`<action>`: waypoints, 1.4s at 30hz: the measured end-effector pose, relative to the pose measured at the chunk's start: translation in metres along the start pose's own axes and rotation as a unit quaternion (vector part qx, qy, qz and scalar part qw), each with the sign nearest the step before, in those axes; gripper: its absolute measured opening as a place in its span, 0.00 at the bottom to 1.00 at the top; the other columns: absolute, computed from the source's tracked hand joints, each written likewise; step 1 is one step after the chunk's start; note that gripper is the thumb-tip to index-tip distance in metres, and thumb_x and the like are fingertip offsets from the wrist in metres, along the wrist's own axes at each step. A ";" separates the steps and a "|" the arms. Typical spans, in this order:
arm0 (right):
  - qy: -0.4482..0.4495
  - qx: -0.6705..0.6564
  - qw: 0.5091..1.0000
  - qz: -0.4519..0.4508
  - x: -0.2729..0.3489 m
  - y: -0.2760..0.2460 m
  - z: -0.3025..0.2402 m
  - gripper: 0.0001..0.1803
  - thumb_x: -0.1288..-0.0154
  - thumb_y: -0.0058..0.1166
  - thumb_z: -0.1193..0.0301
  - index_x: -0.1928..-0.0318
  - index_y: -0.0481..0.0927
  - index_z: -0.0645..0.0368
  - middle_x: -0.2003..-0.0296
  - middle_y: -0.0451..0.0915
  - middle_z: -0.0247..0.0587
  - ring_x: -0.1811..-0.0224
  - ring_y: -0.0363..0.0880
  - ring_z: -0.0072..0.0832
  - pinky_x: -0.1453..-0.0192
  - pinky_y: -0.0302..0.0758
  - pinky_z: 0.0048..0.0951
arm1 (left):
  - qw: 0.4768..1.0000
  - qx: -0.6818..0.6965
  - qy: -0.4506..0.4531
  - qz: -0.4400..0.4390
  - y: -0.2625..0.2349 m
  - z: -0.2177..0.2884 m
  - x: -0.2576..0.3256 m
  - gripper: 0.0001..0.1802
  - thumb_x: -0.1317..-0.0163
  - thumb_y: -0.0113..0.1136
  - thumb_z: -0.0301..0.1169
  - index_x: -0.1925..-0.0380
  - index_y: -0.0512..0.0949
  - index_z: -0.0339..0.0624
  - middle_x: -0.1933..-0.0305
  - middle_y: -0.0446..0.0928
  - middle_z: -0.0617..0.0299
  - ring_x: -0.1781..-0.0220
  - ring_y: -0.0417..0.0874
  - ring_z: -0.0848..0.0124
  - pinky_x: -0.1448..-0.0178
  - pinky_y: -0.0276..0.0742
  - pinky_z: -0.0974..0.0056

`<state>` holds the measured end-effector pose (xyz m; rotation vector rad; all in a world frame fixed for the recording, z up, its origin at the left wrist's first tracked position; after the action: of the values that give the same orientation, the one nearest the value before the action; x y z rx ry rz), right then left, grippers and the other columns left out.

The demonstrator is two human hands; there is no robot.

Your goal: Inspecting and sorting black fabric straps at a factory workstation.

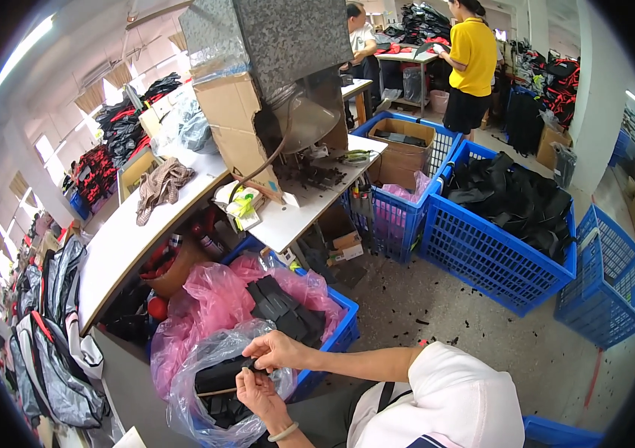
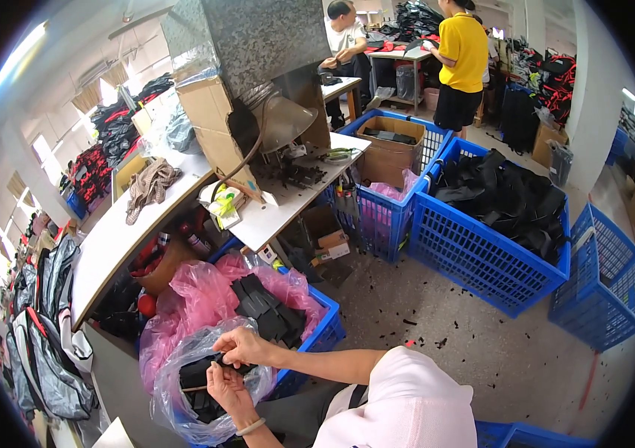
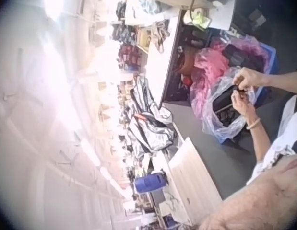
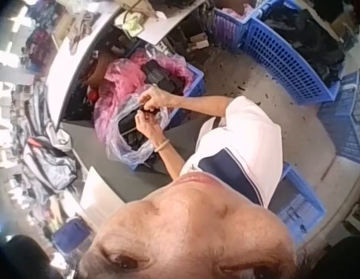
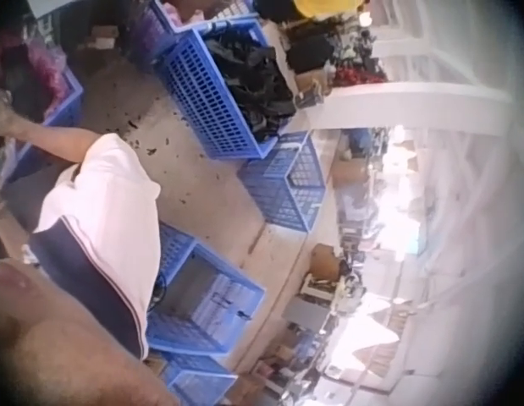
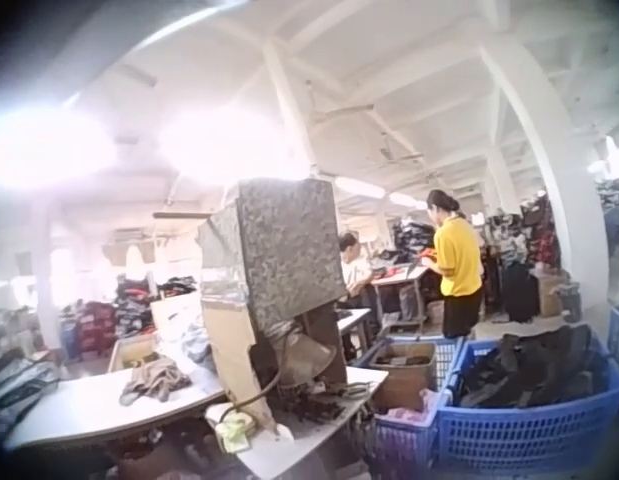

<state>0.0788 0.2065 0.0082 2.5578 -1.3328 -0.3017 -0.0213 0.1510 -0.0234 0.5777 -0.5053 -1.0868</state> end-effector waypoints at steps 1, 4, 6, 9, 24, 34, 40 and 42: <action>-0.005 -0.003 1.000 0.013 0.002 0.002 -0.001 0.21 0.47 0.54 0.82 0.50 0.75 0.70 0.67 0.79 0.37 0.75 0.73 0.15 0.73 0.72 0.16 | 1.000 -0.018 0.013 -0.012 0.005 0.007 0.003 0.10 0.35 0.53 0.28 0.76 0.68 0.44 0.83 0.64 0.72 0.83 0.60 0.85 0.80 0.53 0.79; -0.073 0.032 0.994 0.076 0.006 0.003 -0.005 0.18 0.47 0.53 0.82 0.52 0.75 0.69 0.68 0.78 0.35 0.76 0.72 0.14 0.75 0.69 0.15 | 0.997 -0.068 0.040 -0.021 0.006 0.012 0.004 0.11 0.35 0.54 0.29 0.77 0.68 0.44 0.83 0.63 0.72 0.84 0.59 0.85 0.83 0.51 0.79; -0.059 -0.061 0.992 0.095 0.005 0.007 0.002 0.17 0.47 0.53 0.82 0.54 0.76 0.68 0.70 0.77 0.32 0.78 0.70 0.13 0.77 0.66 0.14 | 0.994 -0.079 0.050 -0.052 0.019 0.019 0.007 0.12 0.35 0.53 0.30 0.77 0.67 0.44 0.84 0.62 0.72 0.85 0.59 0.85 0.83 0.50 0.79; 0.008 -0.243 0.967 0.075 0.006 0.016 0.019 0.16 0.47 0.53 0.82 0.55 0.76 0.67 0.75 0.73 0.28 0.83 0.63 0.11 0.80 0.62 0.14 | 0.997 -0.058 0.042 -0.018 0.019 0.024 0.007 0.14 0.33 0.52 0.33 0.78 0.67 0.44 0.85 0.62 0.73 0.86 0.58 0.86 0.84 0.51 0.79; -0.030 -0.027 0.999 -0.005 0.003 0.039 -0.007 0.22 0.47 0.54 0.82 0.48 0.76 0.66 0.73 0.76 0.31 0.87 0.66 0.12 0.83 0.63 0.14 | 0.994 -0.048 0.096 -0.034 -0.012 0.046 0.006 0.10 0.32 0.49 0.35 0.69 0.70 0.41 0.71 0.75 0.62 0.75 0.76 0.78 0.75 0.73 0.75; 0.131 -0.257 0.955 -0.071 -0.011 0.042 0.029 0.15 0.47 0.57 0.83 0.56 0.77 0.67 0.75 0.78 0.36 0.88 0.63 0.12 0.87 0.57 0.14 | 0.995 -0.077 0.064 -0.025 -0.004 0.046 0.021 0.10 0.35 0.54 0.35 0.66 0.72 0.38 0.76 0.70 0.67 0.79 0.71 0.79 0.76 0.67 0.77; 0.145 -0.246 0.956 -0.059 -0.006 0.037 0.040 0.11 0.46 0.58 0.80 0.60 0.79 0.64 0.75 0.78 0.35 0.85 0.70 0.14 0.82 0.63 0.15 | 0.978 -0.195 0.057 -0.052 -0.023 0.047 0.014 0.14 0.37 0.54 0.27 0.54 0.74 0.31 0.67 0.79 0.57 0.72 0.80 0.72 0.73 0.73 0.73; 0.160 -0.261 0.950 -0.060 -0.002 0.039 0.048 0.11 0.46 0.59 0.79 0.59 0.79 0.64 0.75 0.78 0.34 0.84 0.70 0.14 0.80 0.65 0.15 | 0.977 -0.201 0.043 -0.052 -0.024 0.047 0.018 0.14 0.37 0.54 0.27 0.54 0.75 0.29 0.70 0.79 0.57 0.74 0.81 0.72 0.73 0.73 0.73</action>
<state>0.0335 0.1811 -0.0252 2.1264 -0.8427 -0.2119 -0.0604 0.1175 -0.0027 0.2946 -0.1720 -1.2174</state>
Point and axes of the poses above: each hand's wrist, its own x-axis away from the middle knuckle, its own y-axis out of the palm, z = x × y, the point moved 9 cm from there along -x, towards the middle knuckle
